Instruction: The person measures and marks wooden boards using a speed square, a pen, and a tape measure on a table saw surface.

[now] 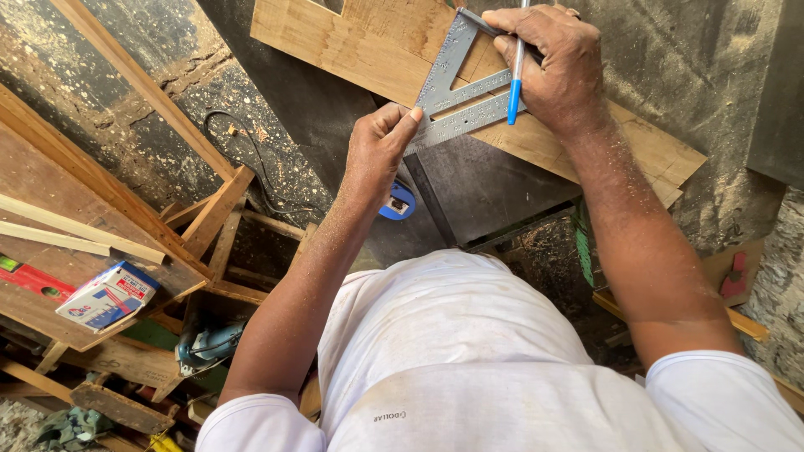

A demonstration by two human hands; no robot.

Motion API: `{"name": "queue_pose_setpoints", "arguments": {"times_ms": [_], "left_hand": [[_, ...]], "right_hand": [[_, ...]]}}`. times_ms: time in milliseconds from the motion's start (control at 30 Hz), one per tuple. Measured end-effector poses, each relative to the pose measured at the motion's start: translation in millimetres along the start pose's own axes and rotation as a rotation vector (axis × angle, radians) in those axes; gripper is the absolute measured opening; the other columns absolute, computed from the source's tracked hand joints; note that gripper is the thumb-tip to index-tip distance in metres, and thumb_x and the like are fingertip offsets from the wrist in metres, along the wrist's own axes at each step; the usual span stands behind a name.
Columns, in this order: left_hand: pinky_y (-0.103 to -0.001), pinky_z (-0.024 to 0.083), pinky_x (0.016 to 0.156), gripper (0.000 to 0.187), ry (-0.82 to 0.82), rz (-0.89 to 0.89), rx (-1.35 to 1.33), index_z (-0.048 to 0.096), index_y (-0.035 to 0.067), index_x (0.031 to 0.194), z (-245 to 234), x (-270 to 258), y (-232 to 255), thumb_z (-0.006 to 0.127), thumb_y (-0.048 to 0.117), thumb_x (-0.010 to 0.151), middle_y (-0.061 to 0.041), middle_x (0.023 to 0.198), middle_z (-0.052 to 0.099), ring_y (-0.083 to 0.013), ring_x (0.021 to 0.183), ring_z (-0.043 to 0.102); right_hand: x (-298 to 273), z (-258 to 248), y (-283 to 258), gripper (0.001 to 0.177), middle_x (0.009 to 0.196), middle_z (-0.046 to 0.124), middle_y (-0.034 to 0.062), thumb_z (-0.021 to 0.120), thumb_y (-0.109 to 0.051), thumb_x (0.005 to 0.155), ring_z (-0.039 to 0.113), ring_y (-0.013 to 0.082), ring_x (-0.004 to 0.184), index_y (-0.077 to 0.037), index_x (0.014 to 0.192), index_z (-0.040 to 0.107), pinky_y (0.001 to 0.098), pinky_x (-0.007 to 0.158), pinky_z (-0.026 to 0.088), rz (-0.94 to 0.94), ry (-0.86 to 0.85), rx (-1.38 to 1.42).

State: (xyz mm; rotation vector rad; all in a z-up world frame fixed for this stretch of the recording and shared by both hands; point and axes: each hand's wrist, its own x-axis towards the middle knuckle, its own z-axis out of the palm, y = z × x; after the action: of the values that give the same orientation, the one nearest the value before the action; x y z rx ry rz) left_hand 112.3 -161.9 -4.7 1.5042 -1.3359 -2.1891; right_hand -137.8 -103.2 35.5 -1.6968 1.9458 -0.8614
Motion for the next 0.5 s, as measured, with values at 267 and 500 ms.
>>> {"name": "queue_pose_setpoints", "arguments": {"times_ms": [267,500], "left_hand": [[-0.024,0.035,0.054,0.032,-0.023,0.009,0.031,0.068,0.003,0.081,-4.5,0.7,1.9,0.07,0.029,0.1,0.009,0.067,0.05,-0.0016,0.063,0.041],[-0.026,0.03,0.051,0.032,-0.019,-0.028,0.017,0.068,0.003,0.079,-4.4,-0.1,4.8,0.07,0.028,0.098,0.009,0.064,0.047,-0.0019,0.06,0.037]], "right_hand": [[23.9,-32.3,-6.2,0.02,0.099,0.071,0.004,0.056,-0.013,0.117,0.069,0.0131,0.086,-0.003,0.114,0.072,0.0284,0.072,0.057,0.023,-0.135,0.237],[53.7,-1.9,-22.4,0.021,0.081,0.071,0.0074,0.072,-0.017,0.11,0.06,0.0123,0.062,-0.001,0.099,0.077,0.0275,0.052,0.045,-0.033,-0.249,0.148]]}}
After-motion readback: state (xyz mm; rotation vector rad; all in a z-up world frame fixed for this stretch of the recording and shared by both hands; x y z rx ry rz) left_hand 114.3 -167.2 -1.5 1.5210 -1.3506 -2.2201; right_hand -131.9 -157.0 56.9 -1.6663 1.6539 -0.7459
